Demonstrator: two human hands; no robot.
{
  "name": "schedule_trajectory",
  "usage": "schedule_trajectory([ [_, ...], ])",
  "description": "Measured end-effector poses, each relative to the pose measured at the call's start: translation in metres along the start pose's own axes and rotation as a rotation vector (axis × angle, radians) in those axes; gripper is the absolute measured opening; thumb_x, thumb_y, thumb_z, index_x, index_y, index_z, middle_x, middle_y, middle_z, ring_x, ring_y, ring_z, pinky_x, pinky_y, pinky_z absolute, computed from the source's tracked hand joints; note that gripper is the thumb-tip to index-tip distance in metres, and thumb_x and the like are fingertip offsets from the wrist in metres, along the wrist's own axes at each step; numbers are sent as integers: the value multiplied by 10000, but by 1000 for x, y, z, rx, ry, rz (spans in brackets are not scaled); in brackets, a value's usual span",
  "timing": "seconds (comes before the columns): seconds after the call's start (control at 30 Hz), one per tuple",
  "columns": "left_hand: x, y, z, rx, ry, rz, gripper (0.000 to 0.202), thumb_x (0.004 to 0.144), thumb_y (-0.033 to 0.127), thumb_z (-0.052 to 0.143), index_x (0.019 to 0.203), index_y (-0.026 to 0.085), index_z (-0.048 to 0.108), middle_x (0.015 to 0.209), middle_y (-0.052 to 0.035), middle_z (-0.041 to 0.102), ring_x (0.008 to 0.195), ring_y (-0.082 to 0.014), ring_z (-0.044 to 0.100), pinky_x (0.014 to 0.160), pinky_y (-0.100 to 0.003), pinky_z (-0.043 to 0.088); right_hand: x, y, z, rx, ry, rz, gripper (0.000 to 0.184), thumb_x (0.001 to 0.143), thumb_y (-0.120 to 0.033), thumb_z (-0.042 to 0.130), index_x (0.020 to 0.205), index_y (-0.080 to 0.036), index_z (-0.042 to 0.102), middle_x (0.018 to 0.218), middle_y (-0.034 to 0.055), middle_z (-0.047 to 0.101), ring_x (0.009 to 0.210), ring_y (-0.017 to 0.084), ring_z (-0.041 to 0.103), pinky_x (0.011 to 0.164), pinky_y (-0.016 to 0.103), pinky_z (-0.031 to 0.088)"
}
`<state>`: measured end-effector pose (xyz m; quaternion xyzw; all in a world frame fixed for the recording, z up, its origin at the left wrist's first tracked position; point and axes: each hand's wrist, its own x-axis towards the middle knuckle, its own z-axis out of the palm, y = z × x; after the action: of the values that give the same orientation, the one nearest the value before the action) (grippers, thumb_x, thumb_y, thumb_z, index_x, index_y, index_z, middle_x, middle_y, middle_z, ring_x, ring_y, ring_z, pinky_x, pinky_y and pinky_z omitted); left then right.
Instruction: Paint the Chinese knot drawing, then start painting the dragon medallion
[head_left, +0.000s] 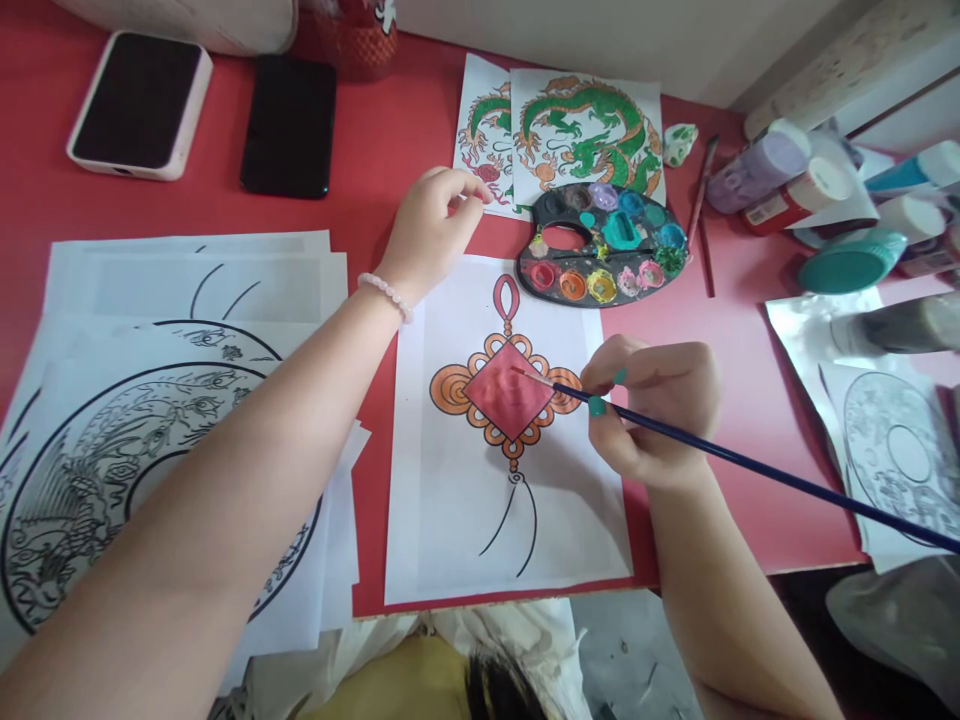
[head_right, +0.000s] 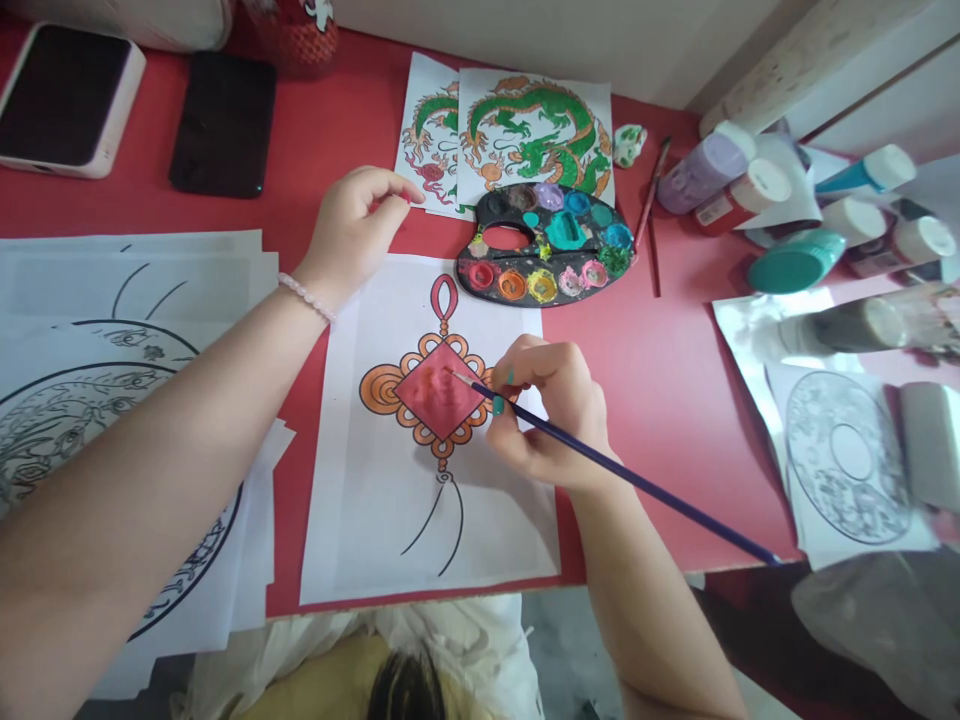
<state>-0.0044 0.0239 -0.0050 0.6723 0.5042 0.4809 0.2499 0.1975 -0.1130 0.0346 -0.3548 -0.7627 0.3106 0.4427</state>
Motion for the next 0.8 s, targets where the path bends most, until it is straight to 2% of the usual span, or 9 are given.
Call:
schedule_trajectory([
  [0.37, 1, -2, 0, -25, 1, -8, 232, 754, 100, 493, 657, 277, 608, 832, -2, 671, 872, -210, 596, 826, -350, 469, -1, 0, 3, -34, -58, 4, 345, 602, -31, 516, 833, -244, 372, 687, -37, 473, 579, 110, 474, 491, 284, 395],
  [0.53, 1, -2, 1, -25, 9, -8, 233, 756, 90, 495, 664, 264, 620, 840, -7, 677, 861, -212, 595, 822, -365, 464, -2, 0, 3, -87, -44, 22, 338, 613, -57, 527, 826, -259, 358, 675, -41, 478, 558, 112, 469, 483, 287, 405],
  [0.8, 0, -1, 1, 1, -7, -29, 216, 777, 57, 495, 731, 214, 637, 866, -19, 666, 846, -173, 573, 826, -330, 456, 1, -2, 2, -118, -16, 47, 291, 609, -90, 537, 775, -248, 358, 635, -42, 483, 530, 105, 442, 469, 279, 392],
])
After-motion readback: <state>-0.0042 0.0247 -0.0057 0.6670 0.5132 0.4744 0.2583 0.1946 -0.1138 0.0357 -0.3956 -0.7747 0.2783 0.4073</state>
